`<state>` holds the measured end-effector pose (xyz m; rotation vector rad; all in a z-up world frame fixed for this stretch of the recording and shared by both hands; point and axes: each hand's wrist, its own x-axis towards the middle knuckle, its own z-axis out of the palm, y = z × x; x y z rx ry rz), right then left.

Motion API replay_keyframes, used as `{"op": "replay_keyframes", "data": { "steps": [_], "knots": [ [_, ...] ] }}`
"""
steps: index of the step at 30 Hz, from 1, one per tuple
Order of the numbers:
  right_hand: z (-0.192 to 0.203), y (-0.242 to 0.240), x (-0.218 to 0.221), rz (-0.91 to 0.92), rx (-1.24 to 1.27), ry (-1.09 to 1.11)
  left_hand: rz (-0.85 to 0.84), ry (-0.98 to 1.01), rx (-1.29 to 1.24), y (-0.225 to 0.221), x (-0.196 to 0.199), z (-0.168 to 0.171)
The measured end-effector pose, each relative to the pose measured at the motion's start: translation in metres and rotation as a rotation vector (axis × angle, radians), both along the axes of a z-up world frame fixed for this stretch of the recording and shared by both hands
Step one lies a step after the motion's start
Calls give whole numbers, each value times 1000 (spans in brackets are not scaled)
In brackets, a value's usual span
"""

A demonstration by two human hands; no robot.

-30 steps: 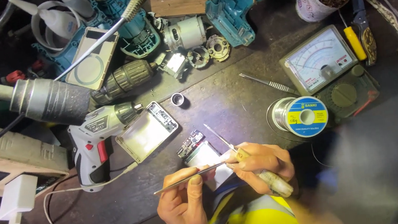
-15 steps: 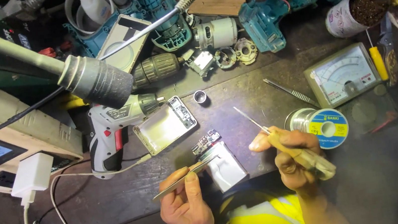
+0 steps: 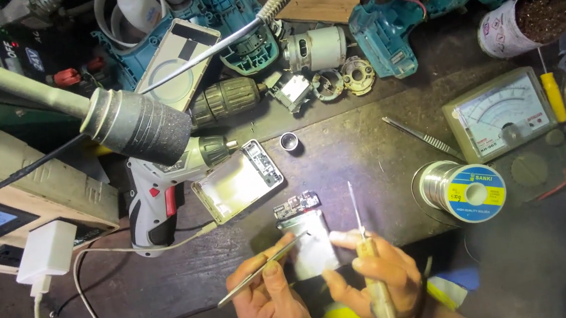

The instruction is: Soldering small electronic components onto a circuit board using a soldering iron and solder wire on a repair bench.

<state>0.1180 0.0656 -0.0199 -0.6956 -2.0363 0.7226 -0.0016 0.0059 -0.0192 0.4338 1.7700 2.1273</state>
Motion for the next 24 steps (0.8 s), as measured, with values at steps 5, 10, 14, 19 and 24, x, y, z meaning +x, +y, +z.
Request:
{"op": "replay_keyframes", "data": {
  "steps": [5, 10, 14, 19, 24],
  "knots": [
    [-4, -17, -20, -17, -21, 160, -135, 245, -252, -5, -43, -3],
    [-5, -9, -13, 147, -193, 310, -321, 384, -198, 2, -62, 19],
    [-16, 10, 17, 87, -309, 323, -343, 389, -151, 3, -45, 43],
    [-23, 40, 35, 177, -433, 668, -271, 450, -272, -1, -24, 33],
    [8, 60, 19, 95, -674, 567, -290, 439, -175, 6, -19, 25]
  ]
}}
